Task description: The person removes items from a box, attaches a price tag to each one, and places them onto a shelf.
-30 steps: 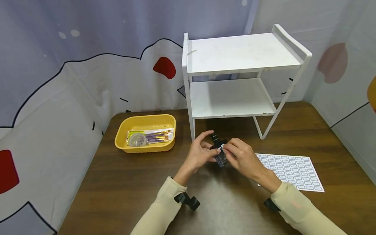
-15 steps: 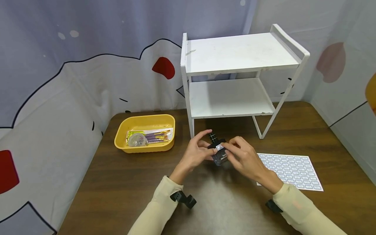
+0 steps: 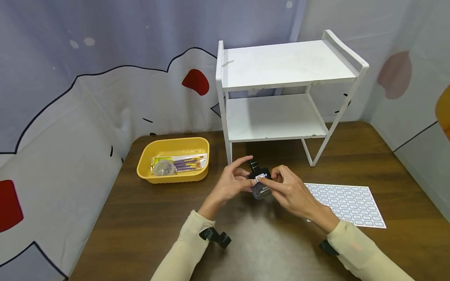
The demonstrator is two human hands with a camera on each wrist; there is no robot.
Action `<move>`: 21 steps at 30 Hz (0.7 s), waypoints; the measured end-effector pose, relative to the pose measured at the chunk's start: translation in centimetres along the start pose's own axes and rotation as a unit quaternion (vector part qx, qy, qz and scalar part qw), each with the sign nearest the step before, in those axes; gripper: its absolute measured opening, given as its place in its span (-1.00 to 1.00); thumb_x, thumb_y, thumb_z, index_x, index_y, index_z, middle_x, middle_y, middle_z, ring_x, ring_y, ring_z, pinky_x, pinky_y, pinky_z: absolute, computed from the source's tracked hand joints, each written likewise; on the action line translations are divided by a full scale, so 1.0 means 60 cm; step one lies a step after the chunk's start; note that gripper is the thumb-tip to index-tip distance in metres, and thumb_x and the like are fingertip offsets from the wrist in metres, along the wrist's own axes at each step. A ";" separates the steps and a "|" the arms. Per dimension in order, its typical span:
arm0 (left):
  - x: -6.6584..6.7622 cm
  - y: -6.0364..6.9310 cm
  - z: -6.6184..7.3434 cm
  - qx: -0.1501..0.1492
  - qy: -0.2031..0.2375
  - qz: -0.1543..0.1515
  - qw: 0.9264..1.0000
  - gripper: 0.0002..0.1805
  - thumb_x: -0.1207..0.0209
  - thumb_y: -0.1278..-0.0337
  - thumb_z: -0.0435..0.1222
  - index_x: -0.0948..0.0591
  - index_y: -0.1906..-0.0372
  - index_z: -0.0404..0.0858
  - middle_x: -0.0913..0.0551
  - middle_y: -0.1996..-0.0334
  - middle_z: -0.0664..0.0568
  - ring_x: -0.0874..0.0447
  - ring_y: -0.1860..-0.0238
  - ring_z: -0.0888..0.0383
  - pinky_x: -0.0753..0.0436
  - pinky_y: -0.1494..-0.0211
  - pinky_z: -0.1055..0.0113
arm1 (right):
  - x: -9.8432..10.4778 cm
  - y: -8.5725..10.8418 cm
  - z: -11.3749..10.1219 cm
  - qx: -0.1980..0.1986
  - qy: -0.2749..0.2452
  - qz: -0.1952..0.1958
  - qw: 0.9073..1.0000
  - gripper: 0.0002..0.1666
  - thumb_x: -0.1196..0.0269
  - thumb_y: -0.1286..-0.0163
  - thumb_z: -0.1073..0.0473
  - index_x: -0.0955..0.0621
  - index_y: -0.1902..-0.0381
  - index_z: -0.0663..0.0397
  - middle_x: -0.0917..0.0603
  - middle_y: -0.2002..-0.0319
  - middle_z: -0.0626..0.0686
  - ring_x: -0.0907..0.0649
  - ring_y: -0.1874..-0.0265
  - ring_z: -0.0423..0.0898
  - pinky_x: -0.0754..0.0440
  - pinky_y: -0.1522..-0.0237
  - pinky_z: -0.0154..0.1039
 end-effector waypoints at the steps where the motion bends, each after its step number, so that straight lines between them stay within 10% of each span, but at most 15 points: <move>1: 0.001 0.000 0.001 -0.001 0.002 0.000 1.000 -0.18 -0.24 -0.03 -0.63 -0.35 -0.45 -0.20 -0.66 0.24 -0.31 -0.74 0.35 0.14 -0.70 0.13 -0.22 | -0.001 0.000 0.001 -0.002 0.000 -0.003 1.000 -0.51 -0.17 -0.16 0.41 -0.76 0.00 -0.05 -0.46 0.25 0.07 -0.42 0.31 -0.14 -0.42 0.35 -0.26; 21: 0.017 0.000 0.000 0.000 -0.013 -0.004 1.000 -0.18 -0.22 -0.04 -0.62 -0.35 -0.46 -0.15 -0.64 0.15 -0.37 -0.76 0.29 0.05 -0.67 0.09 -0.26 | -0.007 -0.004 0.015 -0.029 -0.016 -0.007 0.999 -0.51 -0.12 -0.21 0.43 -0.74 -0.04 0.03 -0.45 0.22 0.06 -0.40 0.26 -0.15 -0.37 0.31 -0.33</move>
Point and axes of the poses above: each hand's wrist, its own y-axis away from the middle knuckle, its own x-axis out of the back of the hand, z = x × y, the point moved 8 cm from there along -y, towards the middle knuckle
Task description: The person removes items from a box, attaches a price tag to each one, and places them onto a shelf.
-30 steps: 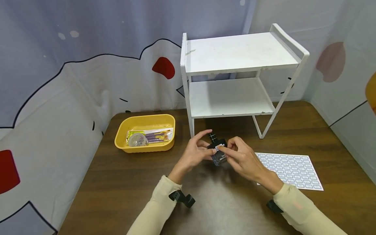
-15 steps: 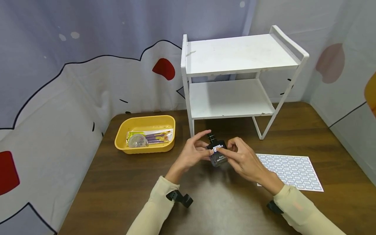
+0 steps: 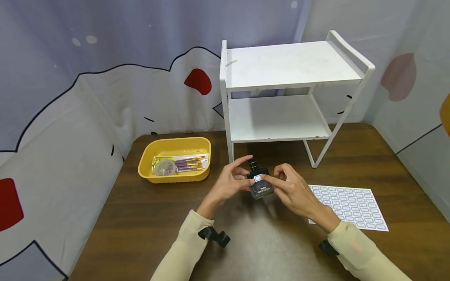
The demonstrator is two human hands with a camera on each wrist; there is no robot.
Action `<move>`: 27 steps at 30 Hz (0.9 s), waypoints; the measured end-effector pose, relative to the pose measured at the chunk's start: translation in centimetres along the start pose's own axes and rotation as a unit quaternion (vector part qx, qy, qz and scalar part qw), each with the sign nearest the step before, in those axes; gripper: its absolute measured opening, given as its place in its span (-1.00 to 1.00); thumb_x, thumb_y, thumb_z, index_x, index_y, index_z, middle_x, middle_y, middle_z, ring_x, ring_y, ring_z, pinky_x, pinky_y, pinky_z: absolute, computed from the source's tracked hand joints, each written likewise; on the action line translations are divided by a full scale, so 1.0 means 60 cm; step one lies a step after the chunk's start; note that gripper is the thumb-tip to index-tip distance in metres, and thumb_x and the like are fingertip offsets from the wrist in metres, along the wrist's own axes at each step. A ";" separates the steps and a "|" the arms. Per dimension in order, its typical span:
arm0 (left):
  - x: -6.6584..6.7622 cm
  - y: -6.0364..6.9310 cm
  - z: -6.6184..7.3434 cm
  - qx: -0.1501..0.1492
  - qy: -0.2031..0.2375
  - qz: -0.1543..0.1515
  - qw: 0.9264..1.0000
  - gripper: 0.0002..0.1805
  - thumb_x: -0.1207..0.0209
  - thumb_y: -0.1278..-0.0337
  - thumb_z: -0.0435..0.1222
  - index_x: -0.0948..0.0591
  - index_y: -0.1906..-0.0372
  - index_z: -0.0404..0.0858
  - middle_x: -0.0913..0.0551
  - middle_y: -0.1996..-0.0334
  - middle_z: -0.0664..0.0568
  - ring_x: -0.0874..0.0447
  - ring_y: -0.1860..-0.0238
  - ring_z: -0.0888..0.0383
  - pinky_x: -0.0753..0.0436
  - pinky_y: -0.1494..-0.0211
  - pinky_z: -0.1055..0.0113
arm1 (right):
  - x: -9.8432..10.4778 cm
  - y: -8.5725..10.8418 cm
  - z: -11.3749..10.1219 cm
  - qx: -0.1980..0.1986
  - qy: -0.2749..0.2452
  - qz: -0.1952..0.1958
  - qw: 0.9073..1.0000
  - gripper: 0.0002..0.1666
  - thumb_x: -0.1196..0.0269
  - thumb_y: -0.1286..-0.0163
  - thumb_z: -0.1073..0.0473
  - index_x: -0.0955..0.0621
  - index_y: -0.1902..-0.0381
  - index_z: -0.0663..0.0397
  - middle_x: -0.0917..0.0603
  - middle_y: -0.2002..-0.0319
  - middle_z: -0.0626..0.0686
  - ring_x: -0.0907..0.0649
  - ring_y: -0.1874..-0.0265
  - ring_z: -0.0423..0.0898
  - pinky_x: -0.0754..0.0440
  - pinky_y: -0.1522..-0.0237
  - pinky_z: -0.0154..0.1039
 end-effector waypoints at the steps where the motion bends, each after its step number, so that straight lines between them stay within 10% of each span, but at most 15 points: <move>1: 0.000 0.000 0.000 -0.001 -0.002 -0.001 1.000 -0.18 -0.22 -0.04 -0.62 -0.35 -0.47 -0.15 -0.63 0.15 -0.37 -0.76 0.29 0.05 -0.68 0.10 -0.25 | 0.000 0.000 0.000 -0.003 -0.002 -0.003 1.000 -0.50 -0.12 -0.22 0.44 -0.74 -0.05 0.03 -0.45 0.22 0.05 -0.40 0.26 -0.16 -0.37 0.31 -0.34; 17: -0.013 -0.002 0.007 -0.030 -0.036 -0.050 0.998 -0.20 -0.21 -0.05 -0.65 -0.37 -0.46 -0.21 -0.61 0.14 -0.39 -0.75 0.29 0.05 -0.74 0.15 -0.13 | -0.001 0.006 0.021 -0.097 -0.143 -0.040 0.984 -0.45 -0.31 -0.28 0.44 -0.58 -0.25 0.18 -0.63 0.08 0.06 -0.56 0.28 -0.27 -0.61 0.32 -0.37; 27: -0.015 -0.003 0.009 -0.037 -0.067 -0.076 0.994 -0.21 -0.22 -0.09 -0.64 -0.36 -0.46 -0.19 -0.61 0.08 -0.36 -0.74 0.20 0.00 -0.77 0.12 0.01 | -0.018 0.014 0.036 -0.184 -0.263 -0.115 0.940 -0.36 -0.29 -0.36 0.36 -0.42 -0.38 0.25 -0.72 0.08 0.21 -0.71 0.24 -0.19 -0.74 0.19 -0.31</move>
Point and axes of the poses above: each hand's wrist, its own y-axis away from the middle knuckle, its own x-axis out of the back of the hand, z = x × y, the point moved 8 cm from there along -y, towards the middle knuckle
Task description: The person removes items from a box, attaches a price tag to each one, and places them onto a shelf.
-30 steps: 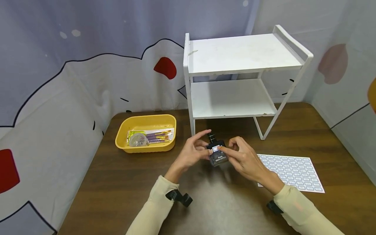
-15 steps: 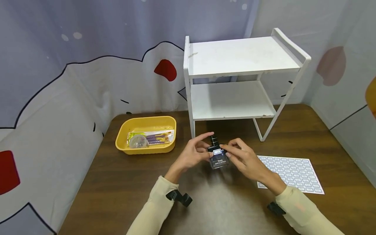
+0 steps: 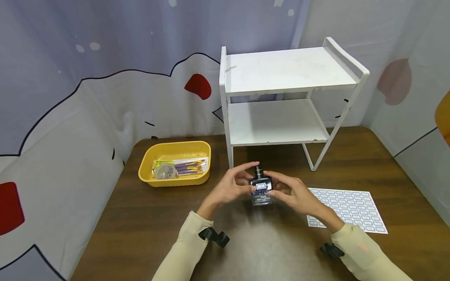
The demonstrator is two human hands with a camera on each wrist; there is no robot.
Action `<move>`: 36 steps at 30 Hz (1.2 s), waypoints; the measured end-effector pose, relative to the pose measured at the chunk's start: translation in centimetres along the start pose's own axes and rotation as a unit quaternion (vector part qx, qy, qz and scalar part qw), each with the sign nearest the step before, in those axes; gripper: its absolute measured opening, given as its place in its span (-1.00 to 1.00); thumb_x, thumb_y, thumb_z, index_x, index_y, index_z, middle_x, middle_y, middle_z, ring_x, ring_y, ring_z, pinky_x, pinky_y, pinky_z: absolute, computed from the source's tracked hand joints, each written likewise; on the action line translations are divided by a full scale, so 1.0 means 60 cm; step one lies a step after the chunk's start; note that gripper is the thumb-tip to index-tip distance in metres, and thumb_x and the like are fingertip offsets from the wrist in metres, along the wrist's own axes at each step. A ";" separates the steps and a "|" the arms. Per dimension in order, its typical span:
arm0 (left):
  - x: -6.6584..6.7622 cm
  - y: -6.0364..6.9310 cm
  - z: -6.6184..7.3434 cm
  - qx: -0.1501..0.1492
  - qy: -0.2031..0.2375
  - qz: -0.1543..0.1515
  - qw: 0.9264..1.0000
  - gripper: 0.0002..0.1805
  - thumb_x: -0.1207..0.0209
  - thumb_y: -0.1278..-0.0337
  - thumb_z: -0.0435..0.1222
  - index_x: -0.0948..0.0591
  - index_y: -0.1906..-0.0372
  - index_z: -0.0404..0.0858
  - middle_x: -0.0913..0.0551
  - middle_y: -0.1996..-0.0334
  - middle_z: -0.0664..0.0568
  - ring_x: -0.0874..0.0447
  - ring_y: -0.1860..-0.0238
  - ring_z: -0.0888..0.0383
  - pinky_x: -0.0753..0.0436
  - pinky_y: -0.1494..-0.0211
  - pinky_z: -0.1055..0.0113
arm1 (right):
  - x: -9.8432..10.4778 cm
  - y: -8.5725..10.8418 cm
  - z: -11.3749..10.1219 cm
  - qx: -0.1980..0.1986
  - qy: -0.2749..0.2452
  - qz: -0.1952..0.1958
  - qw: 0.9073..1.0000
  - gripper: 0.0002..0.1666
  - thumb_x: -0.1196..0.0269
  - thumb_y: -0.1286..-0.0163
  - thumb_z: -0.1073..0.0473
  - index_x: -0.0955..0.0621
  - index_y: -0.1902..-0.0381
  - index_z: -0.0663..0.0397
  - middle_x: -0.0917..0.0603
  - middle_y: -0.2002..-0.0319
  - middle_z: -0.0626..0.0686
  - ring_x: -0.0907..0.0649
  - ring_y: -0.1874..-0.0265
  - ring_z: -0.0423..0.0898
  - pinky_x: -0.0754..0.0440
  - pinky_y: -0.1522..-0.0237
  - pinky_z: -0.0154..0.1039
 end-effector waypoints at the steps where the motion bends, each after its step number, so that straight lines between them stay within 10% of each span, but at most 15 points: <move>1: 0.000 0.000 0.000 -0.002 -0.004 -0.003 1.000 -0.21 -0.22 -0.09 -0.64 -0.36 -0.47 -0.20 -0.61 0.09 -0.35 -0.74 0.19 0.00 -0.77 0.13 0.06 | -0.001 0.000 0.001 -0.005 -0.011 -0.003 1.000 -0.34 -0.30 -0.35 0.36 -0.41 -0.39 0.25 -0.71 0.10 0.21 -0.72 0.23 -0.18 -0.74 0.17 -0.30; 28: -0.008 -0.008 -0.001 -0.001 -0.009 -0.038 0.999 -0.18 -0.27 -0.10 -0.58 -0.28 -0.49 -0.21 -0.67 0.08 -0.42 -0.77 0.19 0.08 -0.76 0.13 0.20 | 0.006 -0.006 0.019 -0.038 -0.062 -0.017 0.997 -0.08 -0.42 -0.22 0.33 -0.26 -0.48 0.07 -0.70 0.19 0.21 -0.73 0.39 -0.16 -0.73 0.24 -0.24; 32: 0.012 -0.007 0.018 -0.019 -0.037 -0.002 0.999 -0.26 -0.28 -0.17 -0.52 -0.33 -0.46 -0.21 -0.70 0.09 -0.35 -0.77 0.21 0.08 -0.77 0.12 0.16 | 0.007 -0.003 0.024 -0.044 -0.049 -0.007 0.998 -0.08 -0.44 -0.21 0.30 -0.28 -0.47 0.06 -0.71 0.18 0.22 -0.74 0.37 -0.15 -0.72 0.21 -0.24; 36: 0.060 0.004 0.074 -0.099 -0.087 0.091 0.987 -0.40 -0.26 -0.20 -0.50 -0.45 -0.37 -0.27 -0.73 0.18 -0.29 -0.75 0.27 -0.06 -0.75 0.21 0.27 | 0.010 0.005 0.033 -0.054 -0.033 0.005 0.998 -0.07 -0.46 -0.20 0.27 -0.30 -0.47 0.04 -0.70 0.13 0.24 -0.71 0.37 -0.17 -0.71 0.18 -0.24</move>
Point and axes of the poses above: each hand's wrist, its own y-axis away from the middle knuckle, its own x-axis out of the back of the hand, z = x × y, the point moved 8 cm from there along -y, towards the middle knuckle
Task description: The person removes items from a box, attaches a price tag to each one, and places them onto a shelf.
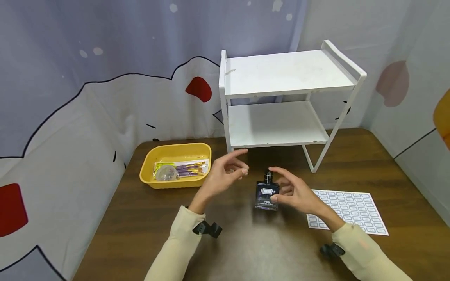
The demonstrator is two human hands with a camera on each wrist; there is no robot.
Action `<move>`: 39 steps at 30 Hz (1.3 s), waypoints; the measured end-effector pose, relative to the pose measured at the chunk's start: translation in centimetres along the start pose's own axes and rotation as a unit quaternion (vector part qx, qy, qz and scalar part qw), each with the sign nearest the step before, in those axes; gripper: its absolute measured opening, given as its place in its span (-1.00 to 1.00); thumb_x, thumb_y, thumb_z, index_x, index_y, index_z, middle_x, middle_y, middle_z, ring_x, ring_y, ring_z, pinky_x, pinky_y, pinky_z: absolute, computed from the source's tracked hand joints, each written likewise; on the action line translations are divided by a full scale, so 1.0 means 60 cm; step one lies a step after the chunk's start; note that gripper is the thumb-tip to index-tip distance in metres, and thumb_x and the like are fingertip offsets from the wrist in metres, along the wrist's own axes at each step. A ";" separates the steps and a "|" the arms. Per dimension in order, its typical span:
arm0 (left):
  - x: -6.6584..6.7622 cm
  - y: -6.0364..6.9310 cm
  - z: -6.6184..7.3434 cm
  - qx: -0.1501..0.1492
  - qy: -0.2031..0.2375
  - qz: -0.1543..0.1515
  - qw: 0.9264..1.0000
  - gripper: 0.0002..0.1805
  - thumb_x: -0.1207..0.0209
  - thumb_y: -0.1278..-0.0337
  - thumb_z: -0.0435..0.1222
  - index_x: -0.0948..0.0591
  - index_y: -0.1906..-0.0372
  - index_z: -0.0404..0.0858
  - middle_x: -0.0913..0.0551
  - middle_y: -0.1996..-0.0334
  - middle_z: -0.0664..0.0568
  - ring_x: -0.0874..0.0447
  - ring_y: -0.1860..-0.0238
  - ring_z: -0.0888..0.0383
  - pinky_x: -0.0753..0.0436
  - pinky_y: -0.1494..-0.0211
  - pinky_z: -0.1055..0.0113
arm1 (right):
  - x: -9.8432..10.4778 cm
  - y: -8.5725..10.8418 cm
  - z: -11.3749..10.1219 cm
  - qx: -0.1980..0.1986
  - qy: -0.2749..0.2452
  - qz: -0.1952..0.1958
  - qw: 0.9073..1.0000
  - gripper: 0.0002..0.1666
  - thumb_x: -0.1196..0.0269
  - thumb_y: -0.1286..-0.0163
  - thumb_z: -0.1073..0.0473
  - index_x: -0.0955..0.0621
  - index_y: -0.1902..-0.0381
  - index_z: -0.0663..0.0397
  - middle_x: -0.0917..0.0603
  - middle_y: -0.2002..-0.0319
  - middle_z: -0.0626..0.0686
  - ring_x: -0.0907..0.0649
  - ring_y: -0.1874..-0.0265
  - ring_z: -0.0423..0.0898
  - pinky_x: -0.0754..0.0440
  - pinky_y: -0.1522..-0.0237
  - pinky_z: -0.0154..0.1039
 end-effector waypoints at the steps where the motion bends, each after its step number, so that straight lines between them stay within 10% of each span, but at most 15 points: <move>1: 0.016 -0.003 0.014 -0.029 -0.016 0.028 0.999 -0.43 -0.26 -0.20 -0.51 -0.48 -0.34 -0.30 -0.72 0.19 -0.29 -0.75 0.27 -0.10 -0.74 0.22 0.29 | 0.002 0.001 0.002 -0.001 0.002 0.004 1.000 -0.07 -0.46 -0.19 0.27 -0.30 -0.47 0.04 -0.70 0.11 0.25 -0.70 0.37 -0.17 -0.71 0.18 -0.23; 6: 0.080 -0.007 0.062 -0.145 -0.098 0.142 0.974 -0.41 -0.31 -0.10 -0.55 -0.51 -0.30 -0.36 -0.53 0.08 -0.34 -0.64 0.16 -0.13 -0.70 0.22 0.26 | 0.009 0.001 0.009 0.002 -0.001 0.015 1.000 -0.08 -0.45 -0.20 0.28 -0.30 -0.47 0.06 -0.69 0.03 0.30 -0.73 0.33 -0.14 -0.72 0.17 -0.23; 11: 0.106 -0.019 0.073 -0.188 -0.127 0.175 0.958 -0.32 -0.32 -0.09 -0.54 -0.44 -0.37 -0.34 -0.37 -0.14 -0.34 -0.49 -0.07 -0.23 -0.64 0.02 0.01 | 0.011 0.001 0.009 0.005 -0.007 0.022 1.000 -0.07 -0.45 -0.20 0.28 -0.30 -0.47 0.06 -0.68 0.02 0.33 -0.74 0.32 -0.11 -0.73 0.18 -0.23; 16: 0.117 -0.045 0.074 -0.203 -0.119 0.161 0.958 -0.31 -0.27 -0.15 -0.54 -0.37 -0.41 -0.38 -0.37 -0.23 -0.34 -0.44 -0.20 -0.25 -0.57 -0.19 -0.12 | 0.011 0.000 0.010 0.004 -0.006 0.030 1.000 -0.08 -0.46 -0.19 0.29 -0.31 -0.47 0.05 -0.66 0.00 0.33 -0.74 0.31 -0.13 -0.72 0.18 -0.23; 23: 0.116 -0.076 0.074 -0.213 -0.115 0.145 0.959 -0.30 -0.17 -0.21 -0.60 -0.29 -0.46 -0.37 -0.54 0.03 -0.32 -0.67 0.10 -0.21 -0.70 -0.07 -0.02 | 0.011 0.002 0.013 0.005 -0.005 0.031 1.000 -0.08 -0.46 -0.19 0.28 -0.32 -0.47 0.00 -0.66 -0.01 0.34 -0.74 0.32 -0.09 -0.73 0.18 -0.23; 39: 0.114 -0.084 0.066 -0.228 -0.150 0.155 0.949 -0.29 -0.17 -0.22 -0.61 -0.28 -0.47 -0.36 -0.69 0.28 -0.31 -0.76 0.29 -0.15 -0.76 0.12 0.02 | 0.020 -0.001 0.004 0.019 0.002 0.029 0.999 -0.08 -0.45 -0.19 0.31 -0.31 -0.47 0.11 -0.66 0.01 0.34 -0.72 0.30 -0.12 -0.74 0.18 -0.23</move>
Point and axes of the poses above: each hand's wrist, its own y-axis away from the middle knuckle, its own x-axis out of the back of the hand, z = x × y, the point moved 8 cm from there along -y, towards the middle knuckle
